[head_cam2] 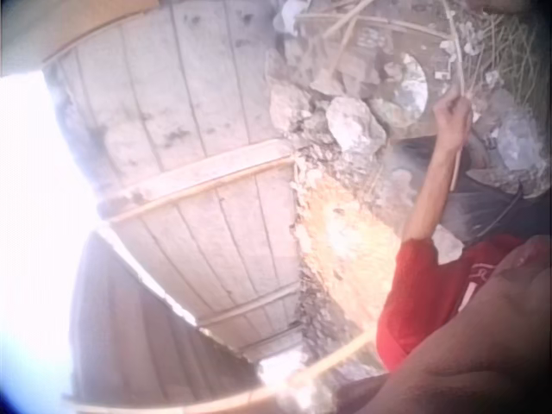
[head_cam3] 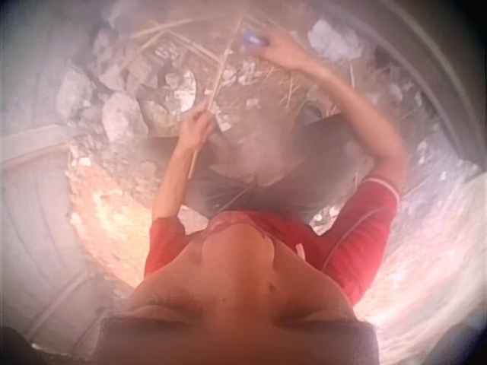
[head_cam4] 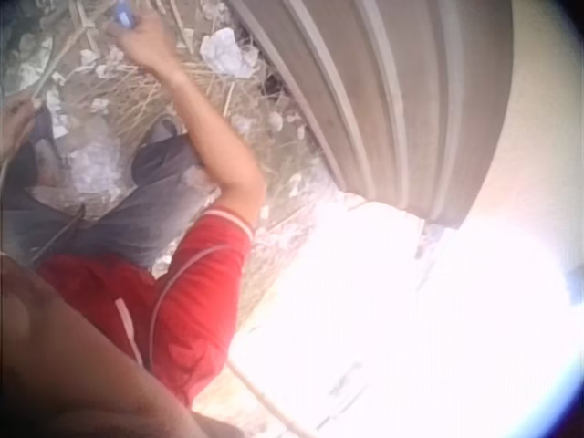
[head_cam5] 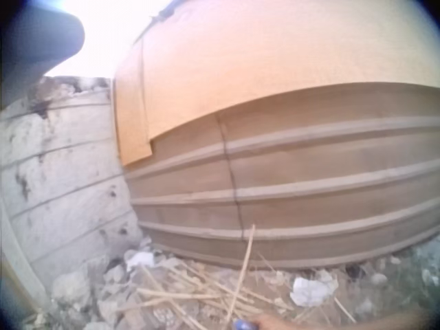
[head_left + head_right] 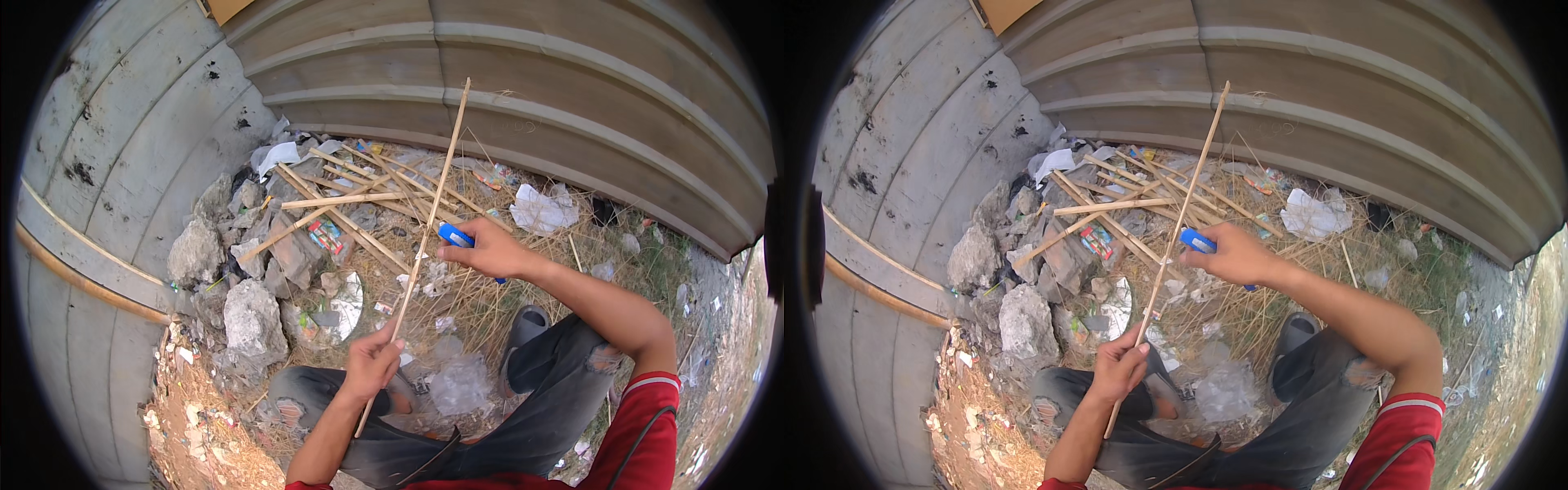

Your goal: The person sits on a small stool and uses a blue utility knife to shave thin strips off a long bamboo stick. They repeatedly rotate the stick and scrape the blade along its length to smooth the surface and remove the outer layer.

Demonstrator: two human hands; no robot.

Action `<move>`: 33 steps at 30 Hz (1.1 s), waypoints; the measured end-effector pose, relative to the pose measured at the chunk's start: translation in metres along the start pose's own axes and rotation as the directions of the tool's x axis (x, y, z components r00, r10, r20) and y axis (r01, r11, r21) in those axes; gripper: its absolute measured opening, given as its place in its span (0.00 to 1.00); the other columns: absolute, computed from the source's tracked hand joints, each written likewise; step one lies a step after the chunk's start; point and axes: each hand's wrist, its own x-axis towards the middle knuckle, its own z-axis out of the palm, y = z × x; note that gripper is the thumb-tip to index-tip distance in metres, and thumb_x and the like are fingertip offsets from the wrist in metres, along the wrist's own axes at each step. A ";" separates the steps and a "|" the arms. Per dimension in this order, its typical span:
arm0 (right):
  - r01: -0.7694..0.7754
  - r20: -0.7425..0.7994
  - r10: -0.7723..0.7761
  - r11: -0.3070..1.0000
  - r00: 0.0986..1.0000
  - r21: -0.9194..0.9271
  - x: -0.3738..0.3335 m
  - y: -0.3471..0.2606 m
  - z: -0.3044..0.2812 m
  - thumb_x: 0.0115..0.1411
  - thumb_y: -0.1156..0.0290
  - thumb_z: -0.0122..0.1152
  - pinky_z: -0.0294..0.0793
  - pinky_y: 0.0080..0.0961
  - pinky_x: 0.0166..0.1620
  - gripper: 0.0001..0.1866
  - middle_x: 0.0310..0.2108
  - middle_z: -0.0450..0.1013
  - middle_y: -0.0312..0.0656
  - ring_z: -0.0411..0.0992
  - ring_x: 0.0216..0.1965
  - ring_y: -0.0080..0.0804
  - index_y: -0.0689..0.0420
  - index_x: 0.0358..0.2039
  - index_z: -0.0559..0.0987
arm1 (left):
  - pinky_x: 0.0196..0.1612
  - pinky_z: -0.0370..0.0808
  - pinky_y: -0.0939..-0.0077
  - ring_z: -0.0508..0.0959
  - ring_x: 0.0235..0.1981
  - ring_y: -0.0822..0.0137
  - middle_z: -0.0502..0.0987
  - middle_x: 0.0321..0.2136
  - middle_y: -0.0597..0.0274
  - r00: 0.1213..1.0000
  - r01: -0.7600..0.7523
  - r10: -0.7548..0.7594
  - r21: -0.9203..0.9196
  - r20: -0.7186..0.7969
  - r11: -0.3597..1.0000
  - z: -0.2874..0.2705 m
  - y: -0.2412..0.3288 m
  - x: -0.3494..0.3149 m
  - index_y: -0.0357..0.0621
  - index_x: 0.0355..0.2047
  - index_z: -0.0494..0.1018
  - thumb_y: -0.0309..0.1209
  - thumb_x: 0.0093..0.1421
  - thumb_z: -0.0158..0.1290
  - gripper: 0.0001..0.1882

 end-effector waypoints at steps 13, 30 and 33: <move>0.013 0.109 -0.027 0.992 0.994 0.127 0.008 0.002 -0.004 0.60 0.61 0.71 0.63 0.21 0.25 0.13 0.16 0.69 0.29 0.65 0.20 0.14 0.58 0.32 0.84 | 0.13 0.54 0.83 0.59 0.09 0.83 0.65 0.14 0.75 0.993 -0.103 0.105 0.023 -0.059 0.994 -0.002 0.002 0.000 0.35 0.66 0.63 0.21 0.68 0.49 0.26; -0.279 -0.189 0.281 0.959 0.941 0.037 0.008 0.028 -0.073 0.63 0.77 0.55 0.74 0.29 0.38 0.26 0.46 0.74 0.45 0.75 0.38 0.28 0.64 0.61 0.65 | 0.12 0.53 0.82 0.58 0.08 0.82 0.64 0.12 0.74 0.892 -0.272 0.233 -0.048 -0.386 0.961 -0.027 0.017 -0.009 0.34 0.66 0.63 0.24 0.69 0.48 0.25; -0.136 -0.011 0.149 0.928 0.989 0.346 0.001 0.010 -0.051 0.65 0.79 0.52 0.77 0.25 0.43 0.28 0.47 0.74 0.47 0.75 0.38 0.27 0.66 0.65 0.63 | 0.10 0.54 0.82 0.59 0.07 0.80 0.65 0.18 0.71 0.894 -0.294 0.259 -0.042 -0.366 0.955 -0.032 0.014 -0.010 0.37 0.65 0.65 0.25 0.69 0.48 0.24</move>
